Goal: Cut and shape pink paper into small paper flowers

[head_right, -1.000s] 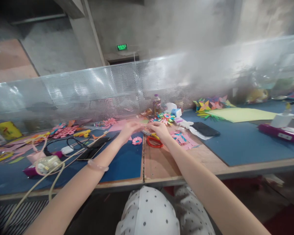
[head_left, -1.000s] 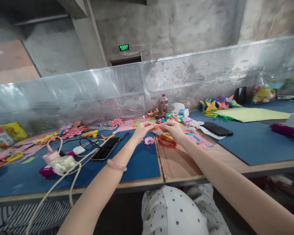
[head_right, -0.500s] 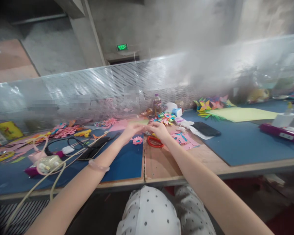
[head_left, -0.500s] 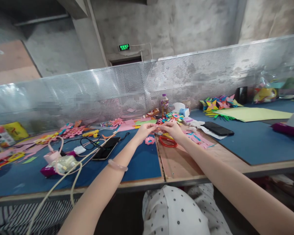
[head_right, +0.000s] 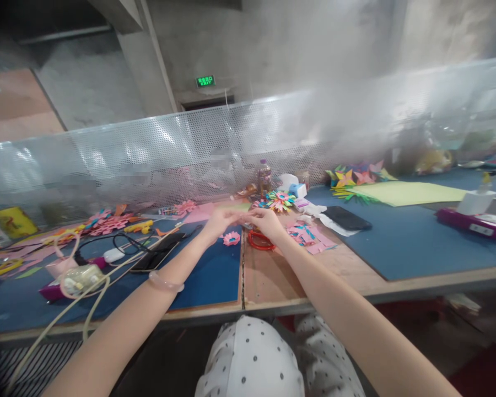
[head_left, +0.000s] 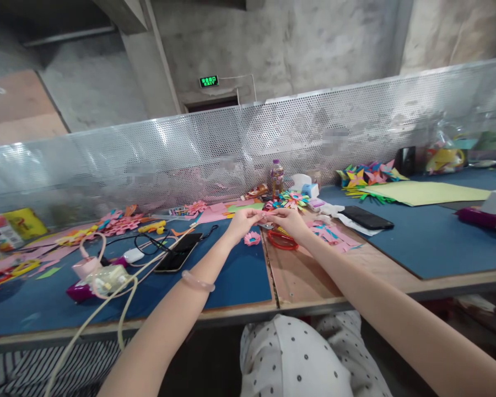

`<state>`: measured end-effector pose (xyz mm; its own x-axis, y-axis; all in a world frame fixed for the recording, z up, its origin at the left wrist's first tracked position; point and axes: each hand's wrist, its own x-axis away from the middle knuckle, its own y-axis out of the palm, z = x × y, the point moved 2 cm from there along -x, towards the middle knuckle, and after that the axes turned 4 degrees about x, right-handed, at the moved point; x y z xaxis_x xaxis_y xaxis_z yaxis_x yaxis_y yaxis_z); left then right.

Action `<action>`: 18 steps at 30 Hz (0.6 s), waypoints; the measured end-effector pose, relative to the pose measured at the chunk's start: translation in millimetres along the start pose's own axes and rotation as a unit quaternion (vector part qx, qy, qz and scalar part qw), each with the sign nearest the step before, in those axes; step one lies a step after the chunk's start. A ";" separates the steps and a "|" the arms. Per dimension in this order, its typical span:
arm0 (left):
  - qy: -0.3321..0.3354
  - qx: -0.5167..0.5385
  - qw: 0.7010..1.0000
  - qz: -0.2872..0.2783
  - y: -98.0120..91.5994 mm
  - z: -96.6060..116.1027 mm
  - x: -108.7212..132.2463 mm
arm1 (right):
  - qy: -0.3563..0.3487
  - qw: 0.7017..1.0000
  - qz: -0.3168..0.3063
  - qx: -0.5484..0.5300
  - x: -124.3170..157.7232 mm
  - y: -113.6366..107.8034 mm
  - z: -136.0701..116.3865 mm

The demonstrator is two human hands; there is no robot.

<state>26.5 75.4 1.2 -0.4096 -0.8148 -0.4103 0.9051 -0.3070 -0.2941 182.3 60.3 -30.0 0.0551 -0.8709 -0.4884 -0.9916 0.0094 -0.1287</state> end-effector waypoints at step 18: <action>0.000 0.002 1.000 -0.012 -1.3 8.1 2.0 | 0.025 0.995 -0.015 -0.091 1.0 2.2 -3.0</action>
<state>25.4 70.2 7.8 -0.4305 -0.8077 -0.4028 0.8958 -0.3279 -0.3000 179.8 58.0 -28.2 0.0845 -0.8932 -0.4416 -0.9946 -0.1026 0.0171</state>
